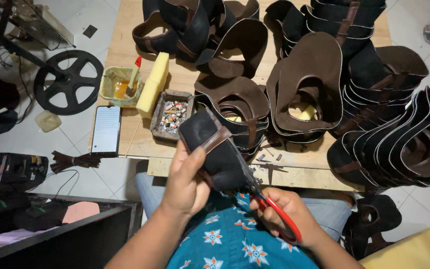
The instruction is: The person sits at a workbench and uses red-handled shears to trim excess material from the edges of dark sandal upper components, one piece at a time, rotating each piece to cut along its edge. Trimmed scraps fall onto the table and finished pieces are placed with a large pile of similar components.
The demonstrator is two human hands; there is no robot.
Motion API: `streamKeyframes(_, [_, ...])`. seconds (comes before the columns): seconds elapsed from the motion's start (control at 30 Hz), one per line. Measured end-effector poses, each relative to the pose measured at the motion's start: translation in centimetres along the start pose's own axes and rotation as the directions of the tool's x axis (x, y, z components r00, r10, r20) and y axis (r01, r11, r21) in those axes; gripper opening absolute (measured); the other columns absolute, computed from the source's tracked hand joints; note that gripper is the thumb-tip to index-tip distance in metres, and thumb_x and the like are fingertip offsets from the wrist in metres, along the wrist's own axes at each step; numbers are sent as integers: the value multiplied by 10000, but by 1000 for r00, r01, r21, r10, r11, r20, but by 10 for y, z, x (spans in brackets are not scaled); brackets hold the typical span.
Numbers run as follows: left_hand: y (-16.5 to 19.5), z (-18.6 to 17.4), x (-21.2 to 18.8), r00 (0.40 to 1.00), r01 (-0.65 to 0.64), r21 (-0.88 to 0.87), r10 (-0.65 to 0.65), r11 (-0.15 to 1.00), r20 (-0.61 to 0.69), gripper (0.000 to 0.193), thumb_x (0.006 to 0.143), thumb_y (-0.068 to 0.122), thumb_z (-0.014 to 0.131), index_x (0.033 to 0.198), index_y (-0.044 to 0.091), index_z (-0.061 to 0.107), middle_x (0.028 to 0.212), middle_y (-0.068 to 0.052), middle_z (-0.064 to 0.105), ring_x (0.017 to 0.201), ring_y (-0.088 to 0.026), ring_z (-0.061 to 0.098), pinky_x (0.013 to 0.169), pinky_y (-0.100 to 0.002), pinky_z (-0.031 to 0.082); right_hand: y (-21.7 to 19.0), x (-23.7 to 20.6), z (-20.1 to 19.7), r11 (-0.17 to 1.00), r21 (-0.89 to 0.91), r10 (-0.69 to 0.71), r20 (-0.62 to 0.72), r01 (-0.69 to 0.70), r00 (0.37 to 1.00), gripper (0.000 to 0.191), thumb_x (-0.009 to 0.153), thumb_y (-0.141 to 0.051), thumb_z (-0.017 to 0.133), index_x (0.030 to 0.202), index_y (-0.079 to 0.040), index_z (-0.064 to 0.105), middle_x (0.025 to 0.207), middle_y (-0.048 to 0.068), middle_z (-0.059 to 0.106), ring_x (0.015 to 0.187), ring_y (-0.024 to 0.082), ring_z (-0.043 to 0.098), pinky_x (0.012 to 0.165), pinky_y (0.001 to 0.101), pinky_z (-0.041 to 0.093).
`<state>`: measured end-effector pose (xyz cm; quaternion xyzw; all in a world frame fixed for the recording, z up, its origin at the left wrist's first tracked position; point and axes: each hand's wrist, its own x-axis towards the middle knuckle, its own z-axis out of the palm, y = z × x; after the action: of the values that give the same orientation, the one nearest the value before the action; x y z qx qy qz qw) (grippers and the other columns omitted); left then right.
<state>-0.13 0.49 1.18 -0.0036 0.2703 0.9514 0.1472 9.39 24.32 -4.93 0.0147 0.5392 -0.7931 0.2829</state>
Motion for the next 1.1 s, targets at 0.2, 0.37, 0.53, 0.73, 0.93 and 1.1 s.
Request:
streamKeyframes(0.2, [9, 0, 2, 999, -42, 75, 41, 996, 15, 446, 996, 72, 626, 1420, 75, 488, 1352, -105, 614, 1254, -231, 602, 1103, -447, 482, -4, 0, -7, 998, 21, 64, -2, -64, 998, 568, 864, -456, 774, 1111, 45, 671, 647, 3, 546, 483, 74, 475, 445, 217, 381])
streamKeyframes(0.37, [8, -2, 1, 999, -14, 126, 9, 992, 41, 443, 1011, 58, 596, 1442, 61, 491, 1353, -139, 620, 1234, -240, 620, 1081, -438, 502, -5, -2, -11, 992, -48, 115, -10, -115, 993, 527, 864, -423, 768, 1099, 40, 674, 656, 0, 562, 491, 79, 489, 452, 232, 408])
streamKeyframes(0.53, [6, -1, 4, 999, -49, 167, 46, 985, 21, 436, 1023, 46, 566, 1447, 59, 469, 1379, -152, 612, 1255, -246, 618, 1081, -434, 518, -6, 1, -11, 978, -179, 99, -51, -107, 994, 477, 852, -390, 772, 1085, 18, 692, 652, -6, 580, 504, 75, 522, 461, 231, 416])
streamKeyframes(0.73, [5, -2, 4, 999, -46, 191, 41, 981, 33, 423, 1027, 56, 550, 1440, 69, 458, 1371, -165, 612, 1248, -255, 624, 1051, -449, 536, -4, 6, -11, 958, -218, 154, -149, -184, 977, 402, 847, -333, 794, 1047, 1, 694, 637, -27, 556, 523, 61, 466, 461, 228, 361])
streamKeyframes(0.93, [-1, -10, 4, 999, -33, 201, 41, 979, -31, 393, 1039, 53, 566, 1422, 63, 476, 1336, -130, 620, 1198, -209, 627, 1033, -401, 535, 2, 11, -8, 951, -246, 148, -168, -187, 975, 274, 871, -227, 793, 1011, -16, 687, 662, -38, 565, 549, 47, 480, 488, 222, 382])
streamKeyframes(1.1, [-2, -12, 3, 997, -29, 204, 42, 978, -60, 405, 1024, 67, 577, 1416, 80, 478, 1322, -120, 623, 1172, -206, 634, 998, -407, 532, 11, 7, -11, 955, -192, 184, -204, -224, 961, 218, 858, -177, 766, 990, -25, 681, 641, -18, 579, 492, 66, 482, 437, 238, 373])
